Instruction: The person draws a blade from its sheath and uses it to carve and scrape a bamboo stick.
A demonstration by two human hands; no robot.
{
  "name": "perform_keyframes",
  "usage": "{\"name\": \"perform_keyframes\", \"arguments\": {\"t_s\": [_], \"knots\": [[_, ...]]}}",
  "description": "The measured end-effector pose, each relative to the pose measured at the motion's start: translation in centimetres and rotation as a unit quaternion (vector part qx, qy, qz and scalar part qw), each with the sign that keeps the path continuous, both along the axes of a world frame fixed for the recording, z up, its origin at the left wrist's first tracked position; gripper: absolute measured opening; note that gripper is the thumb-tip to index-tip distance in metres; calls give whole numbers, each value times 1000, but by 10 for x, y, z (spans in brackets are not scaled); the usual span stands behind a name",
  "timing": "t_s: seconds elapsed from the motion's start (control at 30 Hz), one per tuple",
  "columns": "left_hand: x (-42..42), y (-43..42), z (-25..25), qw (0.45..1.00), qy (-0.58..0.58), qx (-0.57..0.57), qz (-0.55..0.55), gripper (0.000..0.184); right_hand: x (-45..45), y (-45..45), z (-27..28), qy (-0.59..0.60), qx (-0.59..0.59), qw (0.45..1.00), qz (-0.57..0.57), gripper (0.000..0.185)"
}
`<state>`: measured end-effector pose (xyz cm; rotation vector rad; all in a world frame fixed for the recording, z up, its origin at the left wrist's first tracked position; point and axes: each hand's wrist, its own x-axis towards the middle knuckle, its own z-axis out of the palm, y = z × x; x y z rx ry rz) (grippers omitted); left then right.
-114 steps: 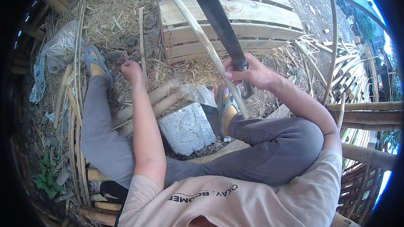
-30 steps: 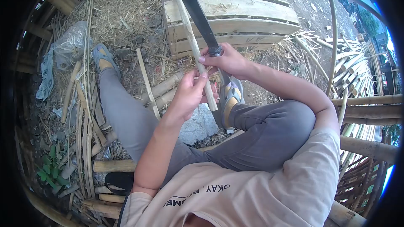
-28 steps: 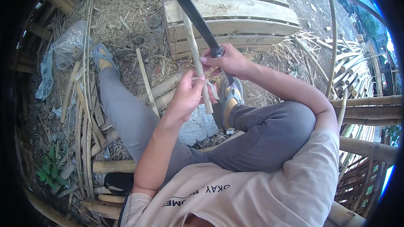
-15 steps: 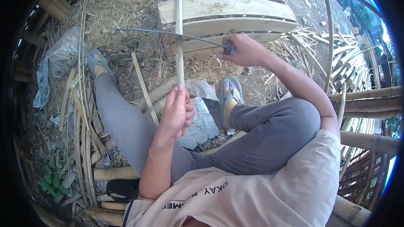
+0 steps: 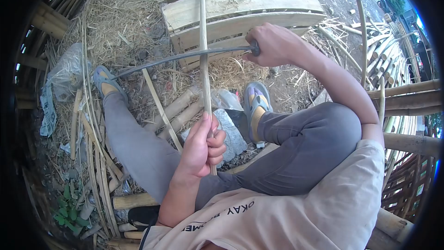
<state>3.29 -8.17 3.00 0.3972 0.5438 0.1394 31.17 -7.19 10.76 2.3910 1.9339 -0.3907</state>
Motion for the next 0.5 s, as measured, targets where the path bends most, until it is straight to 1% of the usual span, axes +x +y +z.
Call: {"name": "perform_keyframes", "arguments": {"t_s": [0.07, 0.13, 0.23, 0.33, 0.43, 0.5], "knots": [[1, -4, -2, 1000, 6, 14, 4, 35, 6, 2, -15, 5, 19, 1000, -8, 30], [2, -7, -3, 1000, 6, 22, 7, 35, 12, 5, -27, 8, 44, 999, -7, 31], [2, -12, 0, 999, 12, 33, 10, 35, 19, 15, -21, -8, 4, 998, -59, 33], [-1, -10, 3, 999, 31, 32, 9, 35, 28, 11, -36, -15, 95, 995, -19, 30], [-1, -9, 3, 999, 34, 35, 12, 35, 33, 17, -34, -18, 54, 998, -30, 28], [-2, -8, 4, 998, 41, 37, 15, 35, 35, 18, -33, -38, 74, 997, -7, 28]]}}
